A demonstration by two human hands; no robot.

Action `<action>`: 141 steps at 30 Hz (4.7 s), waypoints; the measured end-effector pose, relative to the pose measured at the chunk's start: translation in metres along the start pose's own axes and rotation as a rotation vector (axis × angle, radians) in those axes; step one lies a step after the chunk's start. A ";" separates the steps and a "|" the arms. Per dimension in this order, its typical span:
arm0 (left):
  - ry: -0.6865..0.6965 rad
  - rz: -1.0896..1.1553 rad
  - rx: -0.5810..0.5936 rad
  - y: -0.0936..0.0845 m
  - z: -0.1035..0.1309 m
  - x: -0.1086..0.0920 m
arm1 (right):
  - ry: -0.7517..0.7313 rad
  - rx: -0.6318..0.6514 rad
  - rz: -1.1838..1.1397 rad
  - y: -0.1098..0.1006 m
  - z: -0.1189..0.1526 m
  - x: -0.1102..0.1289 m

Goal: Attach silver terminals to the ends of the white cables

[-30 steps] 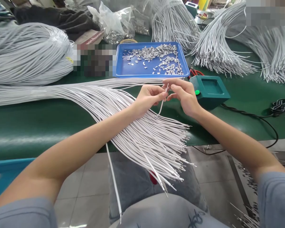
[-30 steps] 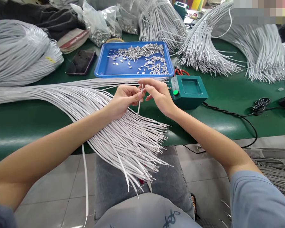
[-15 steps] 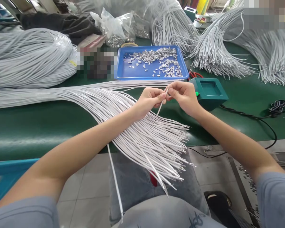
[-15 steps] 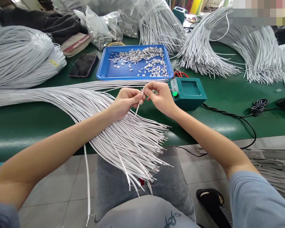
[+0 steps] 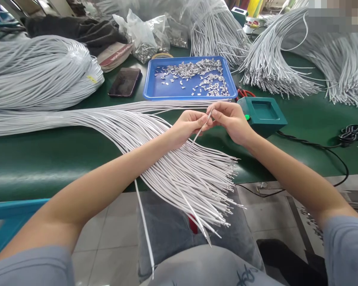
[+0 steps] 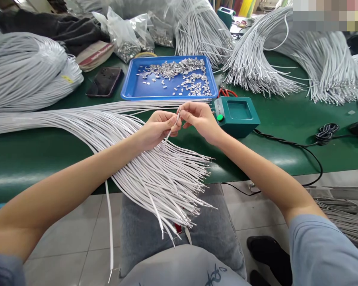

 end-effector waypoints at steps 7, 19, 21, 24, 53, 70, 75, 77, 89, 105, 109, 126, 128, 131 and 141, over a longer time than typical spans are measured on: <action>0.120 -0.192 -0.247 -0.017 0.004 -0.005 | -0.128 -0.136 0.280 -0.011 0.000 0.011; 0.734 -1.068 -0.277 -0.005 0.027 -0.059 | 0.457 0.145 -0.355 0.028 0.015 -0.018; 0.599 -0.930 -0.347 -0.015 0.023 -0.057 | 0.355 0.021 -0.268 0.015 0.010 -0.016; 0.282 -0.549 -0.358 -0.024 0.011 -0.037 | 0.052 -0.223 0.023 -0.011 0.004 0.000; -0.363 0.145 -0.215 -0.018 0.005 0.018 | -0.348 -0.100 1.080 0.000 0.006 0.032; 0.257 -0.682 -0.396 -0.030 0.010 -0.027 | 0.268 -0.175 0.175 -0.011 0.008 0.004; -0.150 -0.275 -0.357 -0.043 -0.003 0.017 | 0.003 -0.254 1.285 -0.017 0.012 0.045; -0.156 -0.270 -0.333 -0.042 -0.004 0.018 | 0.081 -0.102 1.488 -0.016 0.008 0.036; -0.134 -0.275 -0.244 -0.035 -0.004 0.017 | 0.265 0.262 1.646 -0.032 -0.020 0.009; -0.208 -0.290 -0.285 -0.036 -0.005 0.018 | 0.284 0.334 1.665 -0.010 -0.011 0.003; -0.187 -0.308 -0.264 -0.035 -0.007 0.021 | 0.277 0.342 1.658 -0.009 -0.011 0.004; -0.128 -0.382 -0.246 -0.033 -0.008 0.021 | 0.205 0.156 1.466 -0.034 -0.011 0.006; -0.131 -0.371 -0.240 -0.033 -0.008 0.022 | 0.240 0.023 1.437 -0.050 -0.010 0.008; -0.134 -0.359 -0.235 -0.034 -0.008 0.024 | 0.269 -0.035 1.431 -0.059 -0.009 0.007; -0.056 -0.315 -0.249 -0.032 -0.007 0.016 | -0.289 -0.550 1.073 -0.074 0.013 0.070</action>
Point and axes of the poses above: each hand's wrist, its own z-axis away from the middle knuckle, its own y-axis out of the palm, x = y × z, the point moved 9 cm from there along -z, towards the middle knuckle, and after that the axes turned 3 degrees about -z, right-handed, at the moved point
